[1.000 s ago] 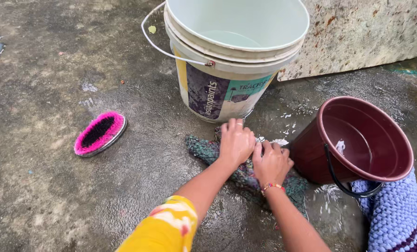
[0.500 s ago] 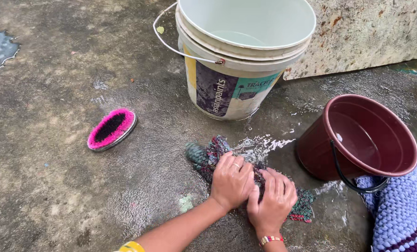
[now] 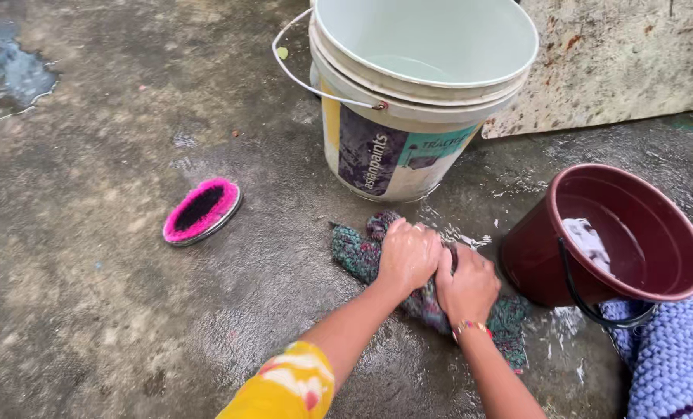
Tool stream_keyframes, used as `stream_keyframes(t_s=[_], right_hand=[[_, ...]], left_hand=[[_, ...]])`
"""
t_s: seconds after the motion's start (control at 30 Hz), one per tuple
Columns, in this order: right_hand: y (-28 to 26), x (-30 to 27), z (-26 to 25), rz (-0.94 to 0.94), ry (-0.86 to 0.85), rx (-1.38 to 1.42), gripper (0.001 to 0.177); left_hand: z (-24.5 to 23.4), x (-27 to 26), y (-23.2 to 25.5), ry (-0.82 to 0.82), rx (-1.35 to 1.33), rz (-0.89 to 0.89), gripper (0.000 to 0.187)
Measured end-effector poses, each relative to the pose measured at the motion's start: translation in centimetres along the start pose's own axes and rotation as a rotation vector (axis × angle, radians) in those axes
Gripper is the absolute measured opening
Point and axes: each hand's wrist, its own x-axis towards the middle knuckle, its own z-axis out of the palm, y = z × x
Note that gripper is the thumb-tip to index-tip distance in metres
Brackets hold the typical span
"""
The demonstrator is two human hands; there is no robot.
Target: The person washes a woven door mat by hand, dipping it into a bucket of water and a small tub, and scrubbing and squeezing it on the ground.
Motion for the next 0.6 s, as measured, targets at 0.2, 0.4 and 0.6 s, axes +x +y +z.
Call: stream_keyframes(t_s=[0.2,0.4,0.6], right_hand=[[-3.0,-6.8,-4.5,-0.123,0.178,0.073,0.034],[-2.2,-4.9,-1.5,-0.093,0.22,0.03,0.042],[1.2,3.0,2.2,0.114,-0.068,-0.17,0.037]], left_hand=[[-5.5,-5.7,2.5,0.213,-0.152,0.023,0.018],[-2.9,-4.8,0.7,0.133,-0.025,0.046,0.018],[3.3,1.9,-0.8,-0.161,0.158,-0.035,0.02]])
